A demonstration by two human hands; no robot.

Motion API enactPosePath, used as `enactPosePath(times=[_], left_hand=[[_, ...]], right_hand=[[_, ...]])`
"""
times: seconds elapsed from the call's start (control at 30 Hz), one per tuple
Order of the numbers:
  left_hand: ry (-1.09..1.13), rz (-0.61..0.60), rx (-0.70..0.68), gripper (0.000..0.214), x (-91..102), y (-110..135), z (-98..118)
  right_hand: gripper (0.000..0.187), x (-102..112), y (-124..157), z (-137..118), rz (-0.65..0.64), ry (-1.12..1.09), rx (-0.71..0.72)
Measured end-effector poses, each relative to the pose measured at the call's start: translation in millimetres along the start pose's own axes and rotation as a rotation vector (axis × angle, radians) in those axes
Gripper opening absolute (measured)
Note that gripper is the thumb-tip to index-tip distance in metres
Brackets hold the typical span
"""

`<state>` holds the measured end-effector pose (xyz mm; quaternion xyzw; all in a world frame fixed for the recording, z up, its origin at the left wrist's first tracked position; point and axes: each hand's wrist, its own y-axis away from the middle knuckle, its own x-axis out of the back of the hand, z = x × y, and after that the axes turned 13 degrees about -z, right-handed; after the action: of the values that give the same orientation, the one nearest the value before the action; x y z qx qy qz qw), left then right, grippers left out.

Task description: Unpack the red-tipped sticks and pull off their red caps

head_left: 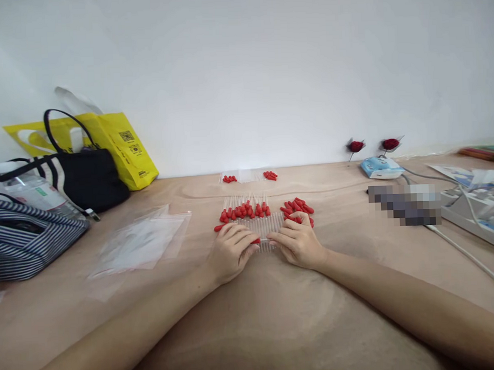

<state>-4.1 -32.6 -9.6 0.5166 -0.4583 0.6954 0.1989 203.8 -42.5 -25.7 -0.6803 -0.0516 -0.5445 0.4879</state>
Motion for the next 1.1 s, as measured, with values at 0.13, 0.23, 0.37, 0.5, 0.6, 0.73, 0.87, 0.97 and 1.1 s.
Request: enactPosePath(times=[0.13, 0.23, 0.37, 0.5, 0.6, 0.73, 0.87, 0.97, 1.1], left_hand=[[-0.146, 0.074, -0.013, 0.014, 1.2, 2, 3], [-0.206, 0.090, -0.013, 0.015, 4.8, 4, 6], [-0.241, 0.091, -0.024, 0.016, 7.9, 6, 7], [-0.265, 0.117, -0.023, 0.017, 7.9, 5, 9], [-0.261, 0.121, -0.017, 0.017, 6.5, 5, 11], [-0.217, 0.108, 0.072, 0.021, 10.9, 10, 2], [-0.107, 0.149, 0.489, 0.026, 26.9, 17, -29], [0.060, 0.042, 0.736, 0.032, 34.4, 18, -53], [0.261, -0.104, 0.944, 0.034, 30.0, 20, -69]], right_hand=[[0.020, 2, 1, -1, -0.018, 0.003, 0.032], [0.018, 4, 1, -2, -0.006, -0.004, 0.047], [0.018, 4, 1, -1, 0.010, -0.010, 0.059], [0.017, 3, 1, -2, 0.022, -0.024, 0.071], [0.016, 3, 1, -2, 0.032, -0.030, 0.066], [0.017, 5, 5, 3, 0.040, -0.034, 0.033], [0.018, 5, 8, 14, 0.062, -0.046, -0.135], [0.018, 1, 9, 16, 0.063, -0.051, -0.220], [0.019, -3, 9, 17, 0.034, -0.030, -0.322]])
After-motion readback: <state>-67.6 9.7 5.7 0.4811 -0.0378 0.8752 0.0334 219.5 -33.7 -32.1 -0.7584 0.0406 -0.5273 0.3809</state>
